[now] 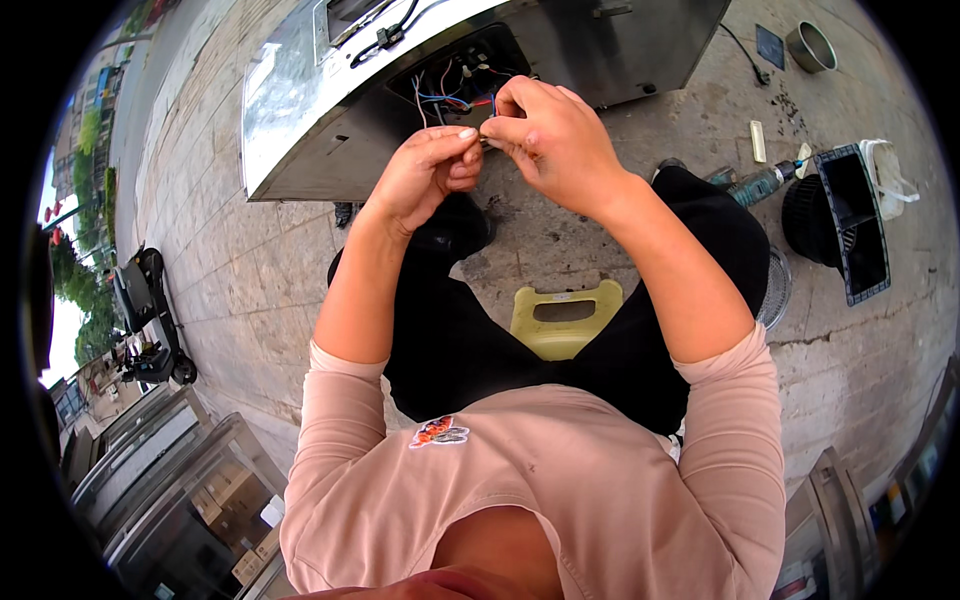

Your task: The person sits on a small stool and repairs the wiring inside a stainless steel appliance. They use pliers to strip wire insulation, twist wires together, and secure connections with white connectors.

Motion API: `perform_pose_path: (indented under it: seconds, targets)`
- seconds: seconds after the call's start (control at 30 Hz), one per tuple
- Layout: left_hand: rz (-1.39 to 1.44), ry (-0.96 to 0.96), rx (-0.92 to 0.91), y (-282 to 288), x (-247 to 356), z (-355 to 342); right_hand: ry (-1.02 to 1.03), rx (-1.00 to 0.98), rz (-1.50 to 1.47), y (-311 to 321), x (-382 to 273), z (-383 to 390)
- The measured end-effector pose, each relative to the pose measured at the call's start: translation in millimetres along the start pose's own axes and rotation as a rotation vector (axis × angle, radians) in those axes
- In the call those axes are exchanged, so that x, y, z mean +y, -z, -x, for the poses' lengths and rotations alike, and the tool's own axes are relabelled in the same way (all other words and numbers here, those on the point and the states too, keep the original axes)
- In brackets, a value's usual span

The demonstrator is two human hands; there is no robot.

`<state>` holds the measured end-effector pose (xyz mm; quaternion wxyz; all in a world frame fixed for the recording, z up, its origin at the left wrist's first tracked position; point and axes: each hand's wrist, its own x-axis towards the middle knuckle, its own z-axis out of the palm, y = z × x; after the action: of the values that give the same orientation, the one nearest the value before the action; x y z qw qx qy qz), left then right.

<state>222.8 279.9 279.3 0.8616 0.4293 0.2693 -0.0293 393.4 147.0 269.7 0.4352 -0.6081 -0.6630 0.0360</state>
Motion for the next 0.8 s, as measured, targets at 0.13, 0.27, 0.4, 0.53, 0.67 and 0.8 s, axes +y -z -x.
perform_pose_path:
  seconds: [0.13, 0.27, 0.4, 0.53, 0.67, 0.8]
  targets:
    - [-0.752, -0.401, 0.432, -20, -2, 4, -0.14, 0.0, -0.071, 2, 1, 0]
    - [-1.664, -1.132, 0.594, -33, 12, 5, -0.189, 0.039, -0.111, -1, 0, -1]
    - [-1.417, -0.905, 0.494, -29, 3, 4, -0.179, 0.056, -0.121, -1, -1, -2]
    - [-0.042, -0.072, 0.1, -16, 3, 6, -0.088, 0.022, -0.054, 1, -1, -2]
    - [-0.417, -0.261, 0.217, -16, 3, 8, -0.126, 0.047, -0.116, -1, 0, -2]
    - [-1.56, -0.966, 0.516, -26, 16, 12, -0.177, 0.033, -0.156, -1, 0, -1]
